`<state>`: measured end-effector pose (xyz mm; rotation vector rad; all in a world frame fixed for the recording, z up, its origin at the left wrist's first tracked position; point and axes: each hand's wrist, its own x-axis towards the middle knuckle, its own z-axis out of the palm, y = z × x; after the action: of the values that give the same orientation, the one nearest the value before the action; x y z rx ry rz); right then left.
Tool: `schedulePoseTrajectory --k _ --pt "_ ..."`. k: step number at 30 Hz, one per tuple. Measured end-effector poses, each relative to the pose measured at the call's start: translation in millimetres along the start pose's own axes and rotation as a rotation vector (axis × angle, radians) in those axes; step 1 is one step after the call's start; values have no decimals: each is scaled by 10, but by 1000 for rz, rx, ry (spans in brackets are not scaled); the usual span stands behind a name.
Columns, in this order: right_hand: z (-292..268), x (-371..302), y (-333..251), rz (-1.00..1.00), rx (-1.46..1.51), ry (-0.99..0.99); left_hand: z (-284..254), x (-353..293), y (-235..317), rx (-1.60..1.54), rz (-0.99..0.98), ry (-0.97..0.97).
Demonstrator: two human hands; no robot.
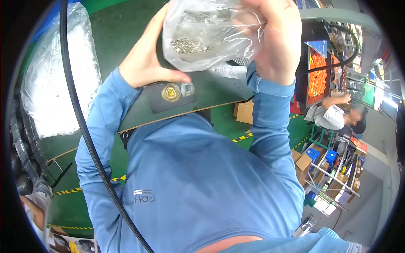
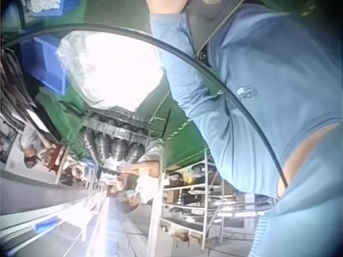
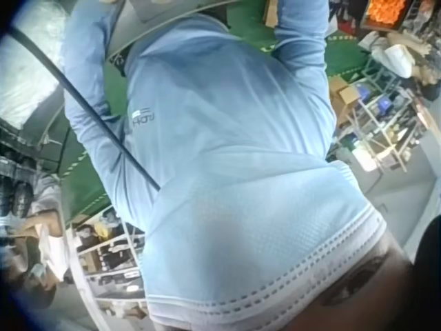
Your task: The person seals a plastic bag filled with small metal components by heating the plastic with a heat gun and folding it by hand, then hangs the heat gun onto its overhead mount.
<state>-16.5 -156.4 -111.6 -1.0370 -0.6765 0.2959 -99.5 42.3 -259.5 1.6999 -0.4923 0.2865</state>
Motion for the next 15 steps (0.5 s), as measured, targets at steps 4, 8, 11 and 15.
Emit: schedulePoseTrajectory --k 4,8,11,15 --pt "170 -1 -295 268 -163 425 36 187 19 262 132 156" --pt "367 48 -262 250 33 701 177 275 -10 -246 -32 87" --pt "155 69 -139 338 251 495 198 332 -231 -132 -79 51" --pt "-59 -28 -186 467 638 221 177 365 -182 -182 -158 -45"
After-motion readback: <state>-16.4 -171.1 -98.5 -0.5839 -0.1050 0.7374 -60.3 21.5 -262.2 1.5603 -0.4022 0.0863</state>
